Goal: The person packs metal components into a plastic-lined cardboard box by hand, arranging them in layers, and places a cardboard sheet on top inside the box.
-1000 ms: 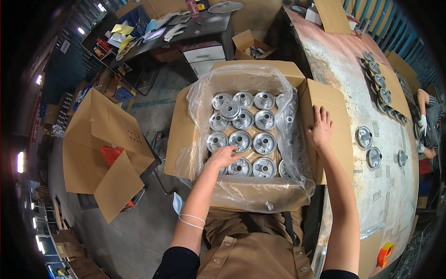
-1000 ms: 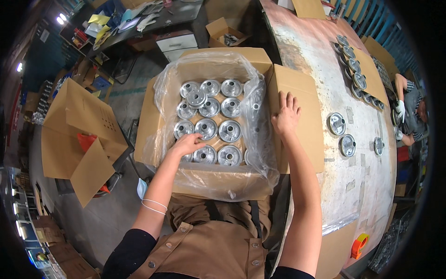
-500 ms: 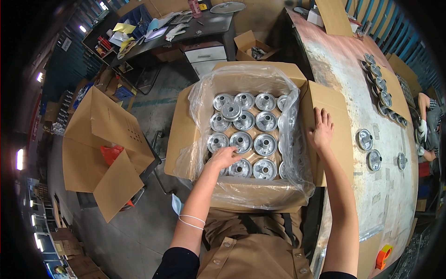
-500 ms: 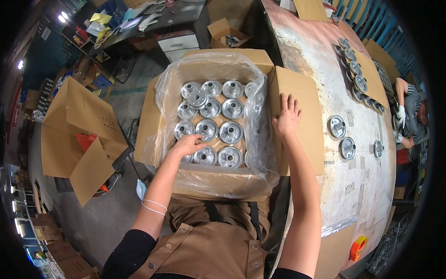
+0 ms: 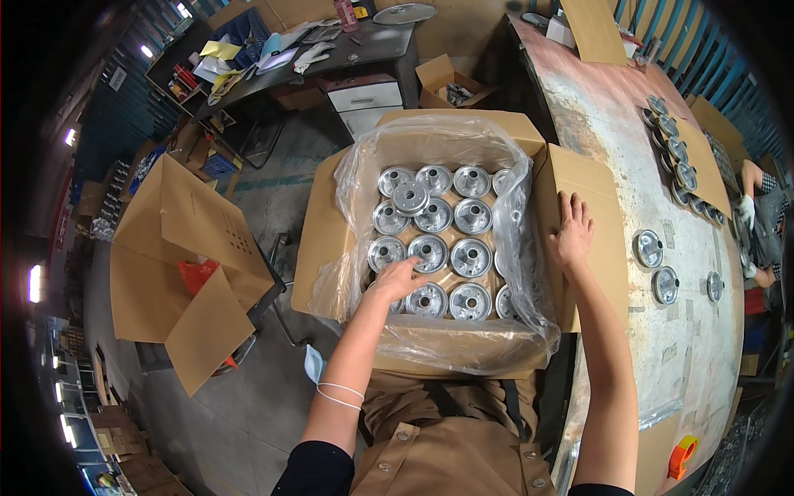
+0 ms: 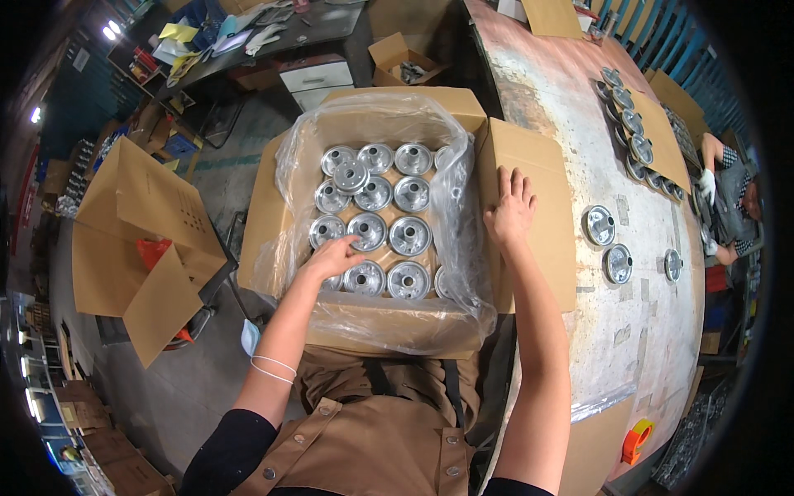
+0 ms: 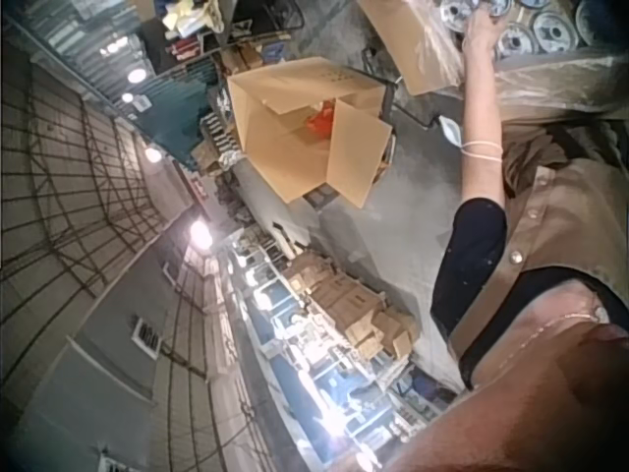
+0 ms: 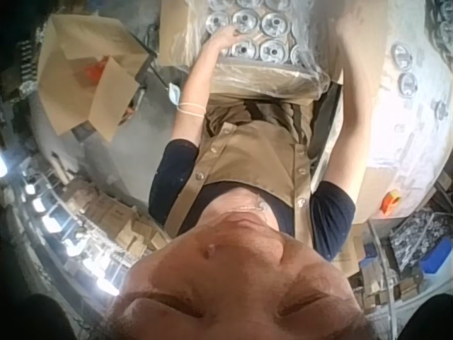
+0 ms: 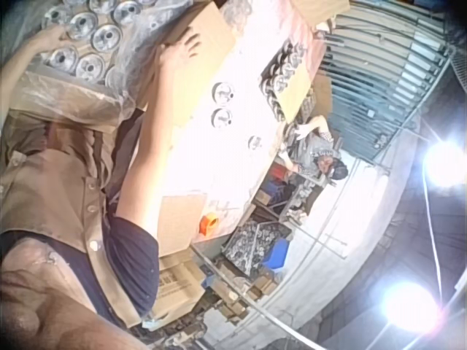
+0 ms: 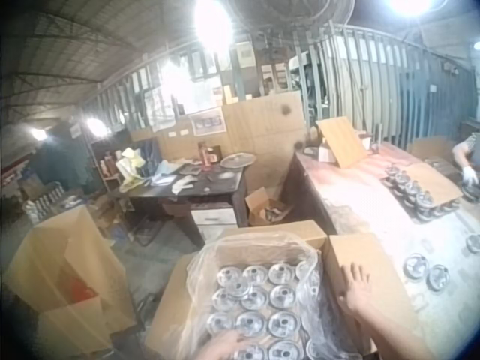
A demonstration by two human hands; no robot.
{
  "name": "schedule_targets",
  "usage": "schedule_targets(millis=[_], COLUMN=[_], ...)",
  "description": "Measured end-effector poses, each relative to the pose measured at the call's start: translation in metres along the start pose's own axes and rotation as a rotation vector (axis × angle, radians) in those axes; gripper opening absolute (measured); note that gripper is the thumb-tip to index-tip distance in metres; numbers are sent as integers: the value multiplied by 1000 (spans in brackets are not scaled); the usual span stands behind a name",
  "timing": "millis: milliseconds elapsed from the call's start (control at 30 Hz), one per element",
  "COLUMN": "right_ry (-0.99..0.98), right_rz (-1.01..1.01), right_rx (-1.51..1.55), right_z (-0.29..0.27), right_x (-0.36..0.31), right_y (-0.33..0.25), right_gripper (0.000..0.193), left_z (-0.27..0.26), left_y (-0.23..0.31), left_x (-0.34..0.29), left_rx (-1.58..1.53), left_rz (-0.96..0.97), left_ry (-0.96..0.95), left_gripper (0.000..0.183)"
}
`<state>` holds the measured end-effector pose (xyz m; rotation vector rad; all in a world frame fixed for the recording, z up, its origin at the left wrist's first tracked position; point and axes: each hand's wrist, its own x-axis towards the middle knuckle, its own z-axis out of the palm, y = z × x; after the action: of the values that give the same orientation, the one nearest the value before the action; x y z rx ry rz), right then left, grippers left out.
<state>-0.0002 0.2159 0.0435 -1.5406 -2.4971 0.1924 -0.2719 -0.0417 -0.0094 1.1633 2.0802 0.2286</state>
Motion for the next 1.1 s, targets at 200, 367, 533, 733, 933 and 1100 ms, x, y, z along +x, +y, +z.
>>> schedule_targets(millis=[200,367,533,733,933,1100], right_ry=[0,15,18,24,23,27], right_rz=[8,5,3,0,-2,-4], right_rx=[-8,-2,-3,-3,8,-1], right_z=[0,4,5,4,3,3], right_x=[0,1,1,2,1,1], right_y=[1,2,4,3,2,2], right_gripper=[90,90,90,90,89,89], left_z=[-7,-9,-10,-8,-9,-7], left_y=[14,13,16,16,16,14], left_x=[-6,-7,-8,-7,-7,-4], left_rx=[-96,-74,-66,-51,-51,-35], left_rz=[11,57,74,86,92,92], left_ry=[101,103,122,160,178,153], left_gripper=[80,78,76,75,73,73])
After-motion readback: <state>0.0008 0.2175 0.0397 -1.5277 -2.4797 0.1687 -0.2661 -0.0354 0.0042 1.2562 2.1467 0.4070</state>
